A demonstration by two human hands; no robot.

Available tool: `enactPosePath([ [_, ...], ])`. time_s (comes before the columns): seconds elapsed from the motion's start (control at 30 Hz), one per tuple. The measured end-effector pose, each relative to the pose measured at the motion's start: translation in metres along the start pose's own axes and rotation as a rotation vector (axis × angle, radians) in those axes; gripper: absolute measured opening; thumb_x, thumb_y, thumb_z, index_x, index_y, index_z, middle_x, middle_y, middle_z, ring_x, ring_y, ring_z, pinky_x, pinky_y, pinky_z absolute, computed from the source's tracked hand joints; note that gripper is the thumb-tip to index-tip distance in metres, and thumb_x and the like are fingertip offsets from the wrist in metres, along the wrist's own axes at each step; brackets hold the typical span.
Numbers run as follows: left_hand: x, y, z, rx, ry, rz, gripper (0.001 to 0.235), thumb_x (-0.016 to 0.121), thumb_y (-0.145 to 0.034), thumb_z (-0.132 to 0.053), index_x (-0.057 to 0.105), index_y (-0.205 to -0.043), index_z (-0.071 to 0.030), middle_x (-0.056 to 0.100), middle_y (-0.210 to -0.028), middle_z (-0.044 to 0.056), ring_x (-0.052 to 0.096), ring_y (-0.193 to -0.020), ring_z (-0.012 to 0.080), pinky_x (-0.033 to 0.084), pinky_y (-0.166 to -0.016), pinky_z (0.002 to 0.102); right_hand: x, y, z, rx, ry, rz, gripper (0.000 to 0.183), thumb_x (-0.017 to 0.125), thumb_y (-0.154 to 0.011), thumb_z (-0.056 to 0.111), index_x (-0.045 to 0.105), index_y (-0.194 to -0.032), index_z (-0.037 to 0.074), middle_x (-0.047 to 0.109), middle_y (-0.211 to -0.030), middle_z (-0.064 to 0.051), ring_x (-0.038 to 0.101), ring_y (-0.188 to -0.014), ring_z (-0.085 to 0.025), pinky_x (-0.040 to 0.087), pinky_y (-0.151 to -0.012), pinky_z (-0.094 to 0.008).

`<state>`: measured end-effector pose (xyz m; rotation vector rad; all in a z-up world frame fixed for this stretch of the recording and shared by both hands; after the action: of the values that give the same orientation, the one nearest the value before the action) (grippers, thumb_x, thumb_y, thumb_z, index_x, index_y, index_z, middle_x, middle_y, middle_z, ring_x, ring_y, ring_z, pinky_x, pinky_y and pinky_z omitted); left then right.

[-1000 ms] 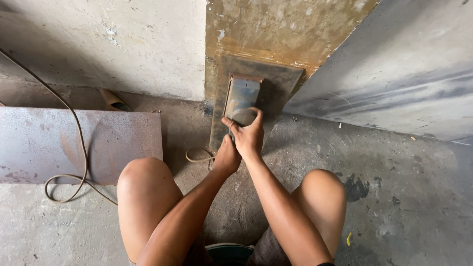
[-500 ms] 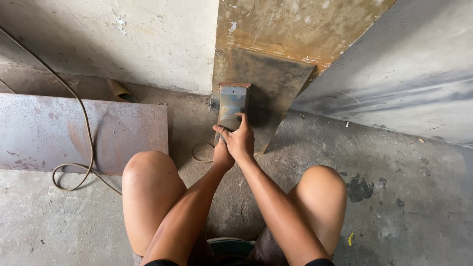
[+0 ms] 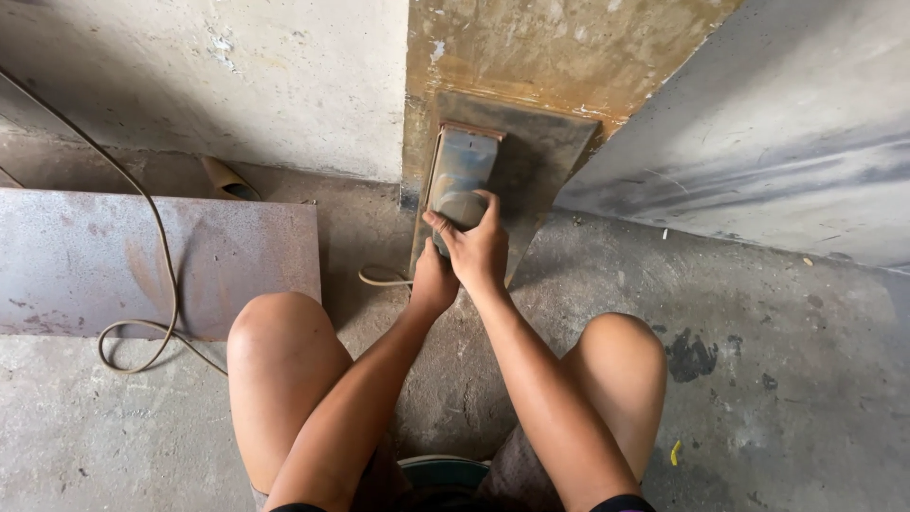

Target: Using an electric sander to smooth the surface of a metal plate attached to a vertical pillar.

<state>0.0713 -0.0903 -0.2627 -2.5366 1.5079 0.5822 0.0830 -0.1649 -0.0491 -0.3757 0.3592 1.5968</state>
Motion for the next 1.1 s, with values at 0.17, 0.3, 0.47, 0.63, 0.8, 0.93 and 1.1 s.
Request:
enactPosePath([
  [0.17, 0.013, 0.018, 0.038, -0.055, -0.234, 0.159, 0.056, 0.079, -0.083, -0.024, 0.045, -0.120, 0.000, 0.066, -0.115, 0.023, 0.070, -0.111, 0.0424, 0.056, -0.099, 0.048, 0.015, 0.009, -0.049, 0.083, 0.031, 0.113, 0.080, 0.088, -0.069, 0.063, 0.052, -0.126, 0.020, 0.070, -0.118, -0.021, 0.066, -0.118, -0.044, 0.052, -0.102, -0.055],
  [0.3, -0.011, 0.012, -0.027, -0.022, -0.161, 0.158, 0.054, 0.078, -0.083, -0.021, 0.045, -0.120, 0.002, 0.064, -0.115, 0.027, 0.068, -0.112, 0.0472, 0.054, -0.100, 0.053, 0.009, 0.002, -0.050, 0.112, -0.049, 0.081, 0.081, 0.090, -0.068, 0.063, 0.053, -0.126, 0.020, 0.070, -0.118, -0.020, 0.065, -0.118, -0.043, 0.052, -0.102, -0.054],
  [0.47, -0.019, 0.012, -0.054, 0.043, 0.008, 0.139, 0.050, 0.073, -0.085, -0.017, 0.044, -0.121, 0.002, 0.061, -0.112, 0.031, 0.063, -0.110, 0.0558, 0.053, -0.096, 0.064, -0.015, -0.003, -0.010, 0.057, -0.129, -0.066, 0.079, 0.084, -0.077, 0.060, 0.047, -0.131, 0.017, 0.067, -0.123, -0.026, 0.062, -0.120, -0.048, 0.050, -0.102, -0.059],
  [0.63, 0.004, 0.022, -0.006, 0.068, -0.165, 0.179, 0.049, 0.070, -0.085, -0.015, 0.041, -0.120, 0.003, 0.062, -0.111, 0.029, 0.067, -0.107, 0.0512, 0.056, -0.096, 0.056, -0.001, 0.010, -0.044, 0.116, -0.104, -0.055, 0.078, 0.085, -0.078, 0.056, 0.046, -0.133, 0.016, 0.066, -0.121, -0.027, 0.064, -0.119, -0.048, 0.052, -0.101, -0.058],
  [0.8, 0.006, 0.015, 0.001, 0.019, -0.187, 0.213, 0.049, 0.075, -0.083, -0.018, 0.043, -0.114, 0.003, 0.061, -0.109, 0.030, 0.067, -0.105, 0.0546, 0.056, -0.094, 0.060, 0.003, 0.003, -0.065, 0.225, -0.102, -0.066, 0.083, 0.088, -0.074, 0.059, 0.047, -0.132, 0.016, 0.067, -0.121, -0.024, 0.065, -0.118, -0.044, 0.054, -0.099, -0.054],
  [0.93, -0.014, 0.028, -0.065, 0.039, -0.073, 0.200, 0.047, 0.072, -0.084, -0.018, 0.045, -0.116, 0.003, 0.060, -0.109, 0.030, 0.064, -0.106, 0.0575, 0.055, -0.093, 0.065, -0.021, 0.000, -0.031, 0.122, -0.168, -0.160, 0.080, 0.086, -0.078, 0.055, 0.047, -0.132, 0.012, 0.064, -0.121, -0.027, 0.064, -0.119, -0.047, 0.052, -0.099, -0.057],
  [1.1, 0.003, 0.011, -0.043, 0.092, -0.110, 0.192, 0.044, 0.072, -0.086, -0.021, 0.045, -0.116, -0.002, 0.060, -0.109, 0.026, 0.066, -0.105, 0.0545, 0.056, -0.092, 0.064, -0.015, -0.007, -0.042, 0.151, -0.254, -0.306, 0.075, 0.086, -0.080, 0.051, 0.046, -0.132, 0.014, 0.062, -0.123, -0.024, 0.063, -0.120, -0.042, 0.051, -0.100, -0.052],
])
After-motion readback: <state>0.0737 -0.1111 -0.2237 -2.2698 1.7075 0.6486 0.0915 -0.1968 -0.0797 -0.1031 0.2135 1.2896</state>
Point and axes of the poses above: each hand's wrist, its own y-axis away from the middle knuckle, its own x-axis out of the palm, z = x × y, the point moved 2 cm from there along -y, towards the middle knuckle
